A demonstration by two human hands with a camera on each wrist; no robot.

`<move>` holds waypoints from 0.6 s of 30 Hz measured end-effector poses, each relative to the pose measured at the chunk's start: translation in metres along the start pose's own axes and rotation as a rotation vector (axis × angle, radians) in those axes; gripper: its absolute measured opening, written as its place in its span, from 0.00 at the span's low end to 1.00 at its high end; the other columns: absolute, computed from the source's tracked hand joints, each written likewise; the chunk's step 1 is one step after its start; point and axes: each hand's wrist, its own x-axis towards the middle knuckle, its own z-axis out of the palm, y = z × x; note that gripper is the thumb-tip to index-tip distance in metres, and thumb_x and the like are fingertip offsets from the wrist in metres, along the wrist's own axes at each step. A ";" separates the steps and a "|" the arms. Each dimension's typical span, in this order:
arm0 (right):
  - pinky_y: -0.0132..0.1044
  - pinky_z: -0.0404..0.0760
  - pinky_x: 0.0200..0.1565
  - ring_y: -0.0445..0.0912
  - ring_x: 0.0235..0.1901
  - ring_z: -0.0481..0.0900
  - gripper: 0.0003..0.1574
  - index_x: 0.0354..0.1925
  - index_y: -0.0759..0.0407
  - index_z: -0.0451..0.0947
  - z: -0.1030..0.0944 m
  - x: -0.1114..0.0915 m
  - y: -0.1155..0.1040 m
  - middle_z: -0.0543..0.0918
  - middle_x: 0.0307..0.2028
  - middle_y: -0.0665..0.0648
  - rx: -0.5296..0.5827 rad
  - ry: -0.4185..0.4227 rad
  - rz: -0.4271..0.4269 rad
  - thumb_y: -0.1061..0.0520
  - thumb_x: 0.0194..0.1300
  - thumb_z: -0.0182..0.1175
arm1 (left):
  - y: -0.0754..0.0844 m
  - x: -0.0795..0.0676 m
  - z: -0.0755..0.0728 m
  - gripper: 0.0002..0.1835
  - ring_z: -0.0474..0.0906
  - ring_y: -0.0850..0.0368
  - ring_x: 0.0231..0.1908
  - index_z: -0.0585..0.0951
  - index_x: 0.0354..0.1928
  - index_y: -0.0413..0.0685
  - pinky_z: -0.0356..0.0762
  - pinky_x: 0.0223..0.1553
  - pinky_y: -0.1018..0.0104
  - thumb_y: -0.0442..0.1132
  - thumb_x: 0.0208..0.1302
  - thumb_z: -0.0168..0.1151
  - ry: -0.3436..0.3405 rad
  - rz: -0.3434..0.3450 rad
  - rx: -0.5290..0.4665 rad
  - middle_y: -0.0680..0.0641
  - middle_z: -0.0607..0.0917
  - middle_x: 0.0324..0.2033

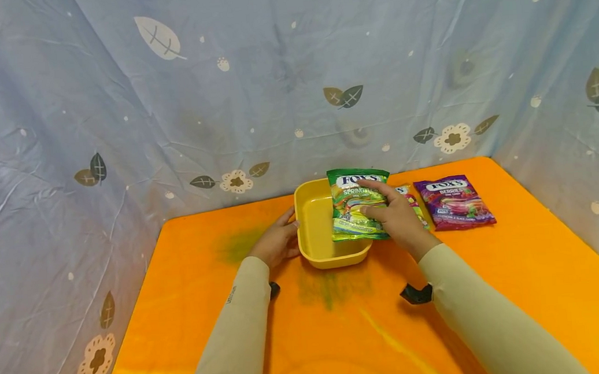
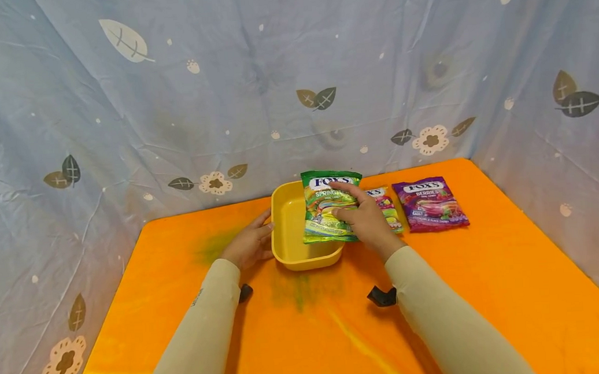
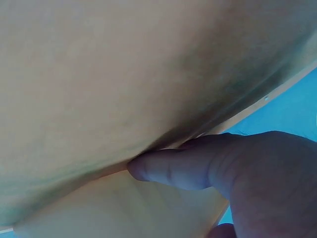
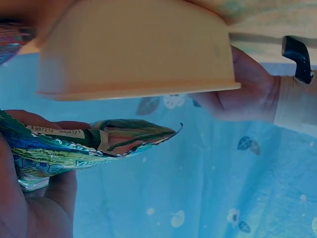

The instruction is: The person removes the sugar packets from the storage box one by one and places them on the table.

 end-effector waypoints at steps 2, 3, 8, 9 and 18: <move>0.38 0.81 0.42 0.55 0.43 0.78 0.32 0.63 0.28 0.69 -0.007 0.003 0.007 0.70 0.55 0.59 -0.026 0.022 -0.002 0.54 0.65 0.63 | 0.000 -0.001 0.000 0.31 0.74 0.49 0.56 0.55 0.73 0.75 0.78 0.44 0.51 0.47 0.73 0.51 0.002 -0.005 0.004 0.48 0.72 0.62; 0.38 0.81 0.42 0.55 0.43 0.78 0.32 0.63 0.27 0.70 -0.010 0.003 0.010 0.70 0.56 0.58 -0.038 0.034 -0.003 0.53 0.64 0.64 | 0.000 -0.001 0.000 0.31 0.74 0.50 0.56 0.55 0.73 0.75 0.78 0.44 0.51 0.48 0.72 0.52 0.001 -0.005 0.002 0.48 0.73 0.61; 0.36 0.80 0.42 0.55 0.45 0.77 0.33 0.64 0.30 0.69 -0.022 -0.002 0.010 0.64 0.59 0.55 -0.053 0.050 0.007 0.54 0.66 0.63 | -0.001 -0.001 0.000 0.31 0.71 0.50 0.59 0.55 0.73 0.74 0.77 0.46 0.49 0.47 0.73 0.51 -0.024 0.017 -0.012 0.49 0.69 0.65; 0.36 0.80 0.42 0.56 0.45 0.76 0.33 0.65 0.31 0.68 -0.024 -0.004 0.007 0.64 0.59 0.55 -0.055 0.051 0.018 0.55 0.66 0.62 | -0.001 0.000 0.000 0.31 0.71 0.50 0.59 0.54 0.73 0.73 0.77 0.46 0.49 0.47 0.73 0.51 -0.025 0.019 -0.013 0.49 0.69 0.65; 0.34 0.79 0.43 0.55 0.47 0.74 0.35 0.70 0.37 0.64 -0.029 -0.023 -0.005 0.64 0.59 0.61 -0.109 0.062 0.044 0.57 0.68 0.59 | 0.000 -0.002 -0.001 0.31 0.73 0.50 0.57 0.54 0.73 0.74 0.77 0.46 0.50 0.48 0.73 0.51 -0.003 0.000 -0.007 0.48 0.71 0.63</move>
